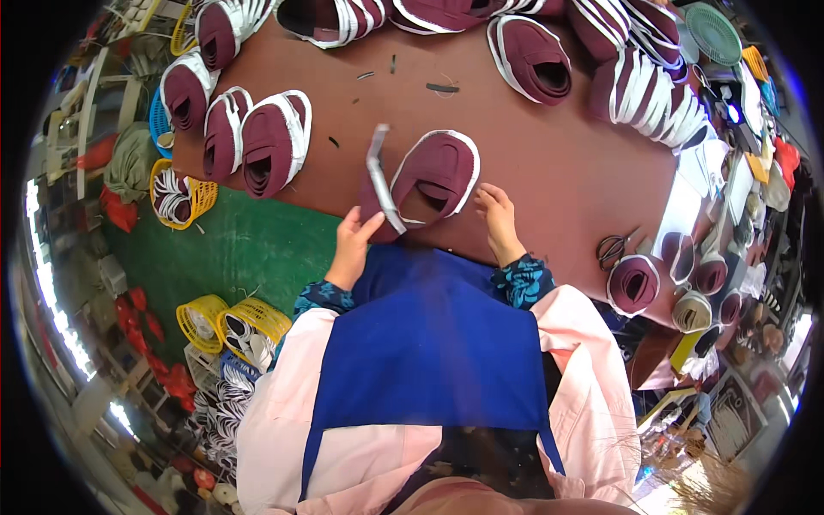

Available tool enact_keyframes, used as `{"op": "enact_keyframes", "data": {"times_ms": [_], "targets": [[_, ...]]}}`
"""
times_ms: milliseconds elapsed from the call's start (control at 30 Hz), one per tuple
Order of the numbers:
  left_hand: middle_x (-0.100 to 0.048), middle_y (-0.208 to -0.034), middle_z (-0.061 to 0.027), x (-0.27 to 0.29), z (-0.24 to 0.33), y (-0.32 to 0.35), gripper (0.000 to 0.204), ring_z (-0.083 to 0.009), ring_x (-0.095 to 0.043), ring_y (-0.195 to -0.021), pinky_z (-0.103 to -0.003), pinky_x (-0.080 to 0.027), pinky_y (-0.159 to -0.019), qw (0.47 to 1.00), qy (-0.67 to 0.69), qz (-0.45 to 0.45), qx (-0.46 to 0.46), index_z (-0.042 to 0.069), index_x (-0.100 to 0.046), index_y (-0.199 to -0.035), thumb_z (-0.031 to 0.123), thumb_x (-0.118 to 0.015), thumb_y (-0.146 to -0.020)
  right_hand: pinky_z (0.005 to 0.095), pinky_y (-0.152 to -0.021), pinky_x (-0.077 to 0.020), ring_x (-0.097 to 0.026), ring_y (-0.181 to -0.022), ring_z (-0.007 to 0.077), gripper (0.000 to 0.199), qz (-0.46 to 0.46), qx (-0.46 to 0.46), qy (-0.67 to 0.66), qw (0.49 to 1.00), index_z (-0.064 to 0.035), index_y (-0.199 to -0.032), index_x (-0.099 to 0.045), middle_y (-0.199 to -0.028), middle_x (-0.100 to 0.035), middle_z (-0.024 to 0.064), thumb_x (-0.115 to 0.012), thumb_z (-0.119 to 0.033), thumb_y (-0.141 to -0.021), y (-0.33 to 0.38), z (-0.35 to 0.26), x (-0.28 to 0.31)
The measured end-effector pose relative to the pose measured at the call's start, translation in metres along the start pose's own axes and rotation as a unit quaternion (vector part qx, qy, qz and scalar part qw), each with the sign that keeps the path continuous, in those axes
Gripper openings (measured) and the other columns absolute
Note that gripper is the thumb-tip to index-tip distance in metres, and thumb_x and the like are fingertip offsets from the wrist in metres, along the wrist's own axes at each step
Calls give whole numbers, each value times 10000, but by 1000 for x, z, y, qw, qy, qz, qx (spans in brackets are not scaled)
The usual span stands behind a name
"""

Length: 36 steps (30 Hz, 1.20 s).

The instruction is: Checking, stacking, and organizing shoe upper components at a factory workstation.

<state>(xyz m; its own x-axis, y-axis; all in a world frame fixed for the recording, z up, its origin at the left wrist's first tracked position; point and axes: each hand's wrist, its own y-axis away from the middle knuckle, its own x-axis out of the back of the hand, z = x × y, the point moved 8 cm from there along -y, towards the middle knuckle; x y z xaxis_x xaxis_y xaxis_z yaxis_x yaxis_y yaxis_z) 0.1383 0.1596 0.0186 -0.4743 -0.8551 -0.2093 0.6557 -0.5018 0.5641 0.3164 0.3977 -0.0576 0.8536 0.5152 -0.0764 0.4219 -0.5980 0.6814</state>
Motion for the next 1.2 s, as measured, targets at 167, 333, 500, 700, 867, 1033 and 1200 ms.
{"op": "enact_keyframes", "data": {"times_ms": [167,333,500,700,867,1033,1200], "targets": [[-657,-1209,-82,12,11,-2,431,-155,-633,-1084,-317,-479,-978,999,26,2,24,1,-550,-1295,73,-697,-896,300,-829,-457,-594,-984,141,312,-2,-74,1,997,-59,-1231,-622,-1086,-661,24,-605,-214,-960,-16,25,3],[-672,-1149,-72,-8,9,-3,382,-143,-654,-1006,-292,-524,-887,998,-47,-31,-17,-7,-574,-1217,56,-729,-874,297,-817,-452,-597,-966,122,297,-12,-77,2,997,-63,-1221,-625,-1059,-666,14,-594,-215,-968,-24,30,-1],[-658,-1081,-238,-54,7,-7,495,-398,-659,-985,-437,-518,-839,865,-452,-57,-211,-24,-541,-1202,202,-768,-824,275,-833,-455,-602,-929,105,243,-94,-55,-42,993,-58,-1185,-632,-1036,-669,8,-554,-204,-1008,-6,6,-32],[-671,-1000,-255,-56,1,-7,415,-445,-647,-936,-454,-515,-777,897,-393,-80,-188,-15,-532,-1180,206,-717,-881,294,-855,-493,-625,-912,119,268,-178,12,-56,982,-46,-1192,-616,-1039,-680,24,-479,-229,-1051,19,-28,-71],[-671,-999,-232,-12,66,22,408,-369,-676,-911,-389,-524,-789,895,-345,71,-274,-56,-512,-1208,150,-698,-908,248,-750,-507,-641,-844,116,324,-142,-37,-25,989,-19,-1158,-644,-975,-699,63,-495,-283,-1043,9,-18,-51],[-591,-1101,-263,53,136,19,337,-459,-599,-918,-465,-505,-767,724,-594,182,-299,-70,-499,-1183,133,-615,-941,237,-662,-505,-649,-769,108,252,-109,-44,39,992,-32,-1106,-664,-934,-705,59,-534,-229,-1017,-23,19,-29],[-572,-1121,-239,163,123,-71,328,-430,-548,-1045,-488,-458,-880,627,-697,170,-303,-30,-500,-1198,90,-595,-909,238,-440,-486,-670,-572,161,339,-116,-64,102,986,1,-1021,-673,-811,-724,120,-560,-317,-990,-41,20,-27]]}}
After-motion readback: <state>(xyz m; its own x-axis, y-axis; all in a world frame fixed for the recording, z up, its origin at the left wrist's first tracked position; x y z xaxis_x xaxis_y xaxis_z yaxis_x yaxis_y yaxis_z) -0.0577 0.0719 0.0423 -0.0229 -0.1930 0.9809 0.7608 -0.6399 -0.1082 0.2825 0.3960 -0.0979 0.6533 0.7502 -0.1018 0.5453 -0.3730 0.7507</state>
